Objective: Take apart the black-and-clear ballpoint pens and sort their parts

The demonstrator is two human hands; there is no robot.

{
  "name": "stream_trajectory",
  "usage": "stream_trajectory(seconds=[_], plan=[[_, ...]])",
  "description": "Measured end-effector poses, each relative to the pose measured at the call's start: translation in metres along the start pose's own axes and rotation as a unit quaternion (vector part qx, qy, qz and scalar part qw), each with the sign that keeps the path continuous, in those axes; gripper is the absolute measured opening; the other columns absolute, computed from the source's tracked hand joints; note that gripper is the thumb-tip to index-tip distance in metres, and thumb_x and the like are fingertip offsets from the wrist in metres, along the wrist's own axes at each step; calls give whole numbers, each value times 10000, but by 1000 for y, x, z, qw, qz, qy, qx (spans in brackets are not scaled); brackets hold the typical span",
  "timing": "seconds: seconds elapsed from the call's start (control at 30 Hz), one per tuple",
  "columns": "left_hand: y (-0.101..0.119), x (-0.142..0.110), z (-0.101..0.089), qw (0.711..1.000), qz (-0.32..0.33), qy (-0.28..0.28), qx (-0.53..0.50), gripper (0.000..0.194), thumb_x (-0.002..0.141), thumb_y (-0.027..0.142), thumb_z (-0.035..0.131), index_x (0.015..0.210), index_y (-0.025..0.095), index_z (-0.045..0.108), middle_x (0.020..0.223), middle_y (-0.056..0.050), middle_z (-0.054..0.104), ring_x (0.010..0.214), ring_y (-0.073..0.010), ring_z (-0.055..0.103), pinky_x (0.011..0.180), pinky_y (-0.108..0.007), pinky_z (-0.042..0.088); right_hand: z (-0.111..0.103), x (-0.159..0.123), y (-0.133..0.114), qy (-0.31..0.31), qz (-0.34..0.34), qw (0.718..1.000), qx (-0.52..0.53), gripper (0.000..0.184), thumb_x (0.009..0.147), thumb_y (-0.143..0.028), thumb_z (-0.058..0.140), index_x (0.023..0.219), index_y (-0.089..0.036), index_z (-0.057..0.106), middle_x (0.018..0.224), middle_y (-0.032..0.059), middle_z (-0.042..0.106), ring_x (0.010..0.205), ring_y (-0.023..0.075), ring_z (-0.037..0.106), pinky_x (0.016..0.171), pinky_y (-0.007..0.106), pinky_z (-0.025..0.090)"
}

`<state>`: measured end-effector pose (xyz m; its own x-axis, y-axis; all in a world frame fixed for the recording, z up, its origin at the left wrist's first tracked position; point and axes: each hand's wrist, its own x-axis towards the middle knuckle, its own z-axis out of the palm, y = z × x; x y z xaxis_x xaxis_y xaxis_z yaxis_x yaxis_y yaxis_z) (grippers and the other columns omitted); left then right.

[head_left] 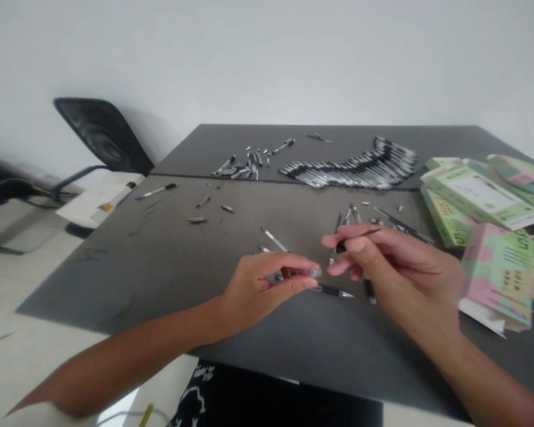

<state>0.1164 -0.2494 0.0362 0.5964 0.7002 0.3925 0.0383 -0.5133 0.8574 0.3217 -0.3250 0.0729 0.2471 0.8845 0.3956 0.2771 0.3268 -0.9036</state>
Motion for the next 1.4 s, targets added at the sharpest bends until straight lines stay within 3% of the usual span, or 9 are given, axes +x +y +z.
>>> stream_trajectory(seconds=[0.17, 0.33, 0.47, 0.63, 0.83, 0.97, 1.17, 1.4], plan=[[1, -3, 0, 998, -31, -14, -44, 114, 909, 221, 872, 1021, 205, 859, 954, -42, 881, 790, -160, 805, 755, -234, 623, -6, -6, 1, -9, -51, 996, -72, 156, 978, -214, 803, 1064, -326, 868, 988, 3, 876, 761, 167, 837, 657, 240, 673], [4, -2, -4, 992, -77, -21, -97, 114, 914, 209, 860, 1027, 201, 856, 952, -36, 879, 789, -143, 784, 759, -225, 607, -5, -6, 3, -47, -67, 993, -82, 187, 963, -172, 805, 1096, -296, 848, 1027, 18, 869, 670, 135, 796, 587, 225, 652], [4, -2, -6, 990, -81, -23, -116, 127, 917, 217, 856, 1043, 201, 854, 930, -37, 871, 754, -145, 756, 732, -247, 600, -3, -4, 1, -70, -42, 995, -53, 222, 982, -191, 779, 1158, -310, 845, 1085, 40, 851, 615, 123, 750, 520, 237, 625], [4, -2, -6, 989, -70, -33, -124, 125, 904, 220, 873, 1025, 196, 851, 948, -52, 872, 786, -162, 778, 730, -255, 609, -3, 1, 1, -109, 8, 994, 3, 217, 967, -218, 808, 1122, -355, 874, 908, 4, 824, 599, 100, 708, 469, 186, 571], [6, -1, -6, 990, -76, -43, -110, 123, 885, 203, 886, 1002, 192, 849, 942, -45, 872, 802, -164, 801, 717, -233, 614, -2, 6, 0, -91, 99, 987, 90, 198, 785, -222, 973, 942, -300, 882, 704, -30, 808, 547, 96, 705, 488, 152, 573], [8, -1, -7, 990, -72, -35, -114, 131, 869, 192, 895, 983, 188, 830, 940, -43, 873, 813, -165, 811, 703, -226, 615, -1, 5, 0, -84, 126, 981, 119, 225, 706, -222, 1019, 844, -253, 844, 730, -9, 826, 526, 112, 711, 418, 146, 544], [8, -1, -7, 991, -52, -29, -123, 151, 855, 166, 911, 969, 197, 816, 914, -25, 870, 796, -157, 811, 698, -226, 607, 1, 8, -4, -89, 146, 981, 96, 178, 735, -309, 1003, 820, -243, 862, 656, 2, 800, 427, 109, 641, 366, 174, 546], [8, -1, -7, 992, -50, -21, -114, 144, 871, 175, 900, 982, 229, 826, 920, -2, 866, 811, -162, 808, 721, -241, 613, -6, 9, 2, -139, 166, 973, 86, 163, 810, -260, 954, 945, -335, 903, 820, -8, 854, 530, 89, 713, 482, 144, 612]])
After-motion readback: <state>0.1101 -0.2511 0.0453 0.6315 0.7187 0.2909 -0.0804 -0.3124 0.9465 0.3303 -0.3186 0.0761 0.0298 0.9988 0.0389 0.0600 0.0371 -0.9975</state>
